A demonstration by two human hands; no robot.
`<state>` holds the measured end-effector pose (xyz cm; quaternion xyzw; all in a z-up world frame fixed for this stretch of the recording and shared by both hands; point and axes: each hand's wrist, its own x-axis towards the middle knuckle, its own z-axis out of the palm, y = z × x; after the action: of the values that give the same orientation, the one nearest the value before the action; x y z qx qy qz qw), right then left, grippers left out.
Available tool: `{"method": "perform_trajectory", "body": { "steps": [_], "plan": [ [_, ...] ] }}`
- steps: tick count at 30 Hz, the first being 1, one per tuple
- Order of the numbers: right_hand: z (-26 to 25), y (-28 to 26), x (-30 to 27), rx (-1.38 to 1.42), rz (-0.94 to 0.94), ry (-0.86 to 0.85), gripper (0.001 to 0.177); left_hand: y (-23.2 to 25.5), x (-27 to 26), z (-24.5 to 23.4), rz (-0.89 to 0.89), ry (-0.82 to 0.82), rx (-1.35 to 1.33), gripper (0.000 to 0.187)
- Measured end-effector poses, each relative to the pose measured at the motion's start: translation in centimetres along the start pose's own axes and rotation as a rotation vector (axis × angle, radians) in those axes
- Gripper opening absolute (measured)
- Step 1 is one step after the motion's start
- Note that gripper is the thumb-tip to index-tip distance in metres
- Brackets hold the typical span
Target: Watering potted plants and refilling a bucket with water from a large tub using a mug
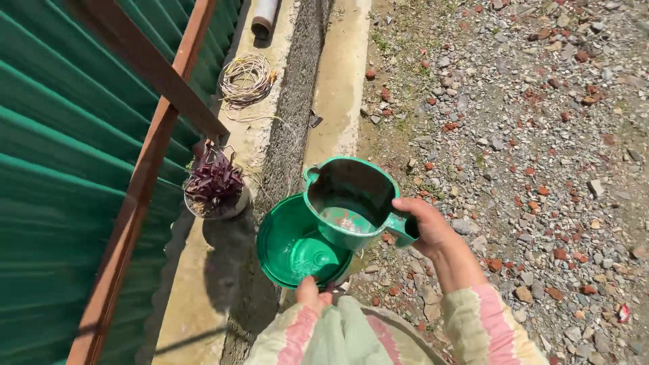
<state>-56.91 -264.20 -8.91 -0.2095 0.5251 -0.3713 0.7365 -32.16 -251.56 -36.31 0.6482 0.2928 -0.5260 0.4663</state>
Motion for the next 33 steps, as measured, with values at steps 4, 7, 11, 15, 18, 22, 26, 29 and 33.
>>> {"method": "perform_trajectory", "body": {
  "steps": [4, 7, 11, 15, 18, 22, 26, 29, 33],
  "plan": [
    [-6.3, -4.8, -0.1, 0.115, -0.126, 0.299, 0.024, -2.5, -5.0, 15.0, -0.039, -0.175, 0.052, 0.036],
    [-13.4, -7.2, 1.3, 0.213, -0.241, 0.593, 0.022, -5.4, -5.6, 24.2, 0.067, -0.231, 0.488, 0.03],
    [-24.8, -12.2, 3.9, 0.557, -0.467, 0.761, 0.011, -11.3, -6.3, 38.5, 0.717, -0.636, 1.062, 0.038],
    [-35.6, -17.6, 6.9, 0.657, -0.667, 0.891, 0.02, -17.3, -16.6, 51.1, 0.086, -0.47, 0.753, 0.068],
    [-39.0, -25.5, 5.7, 0.696, -0.694, 0.945, 0.02, -22.9, -15.5, 60.2, 0.081, -0.441, 0.895, 0.065],
    [-47.6, -31.7, 7.9, 0.702, -0.688, 0.974, 0.021, -28.3, -20.7, 68.9, 0.016, -0.502, 0.958, 0.063],
    [-54.1, -38.7, 10.8, 0.659, -0.704, 0.984, 0.024, -34.3, -23.1, 77.8, 0.041, -0.545, 1.038, 0.06],
    [-60.8, -43.7, 14.7, 0.633, -0.7, 0.998, 0.026, -39.8, -22.8, 86.6, 0.061, -0.584, 1.088, 0.059],
    [-68.7, -52.2, 18.8, 0.605, -0.701, 1.026, 0.029, -47.9, -22.6, 99.3, 0.059, -0.65, 1.073, 0.057]
  ]
}}
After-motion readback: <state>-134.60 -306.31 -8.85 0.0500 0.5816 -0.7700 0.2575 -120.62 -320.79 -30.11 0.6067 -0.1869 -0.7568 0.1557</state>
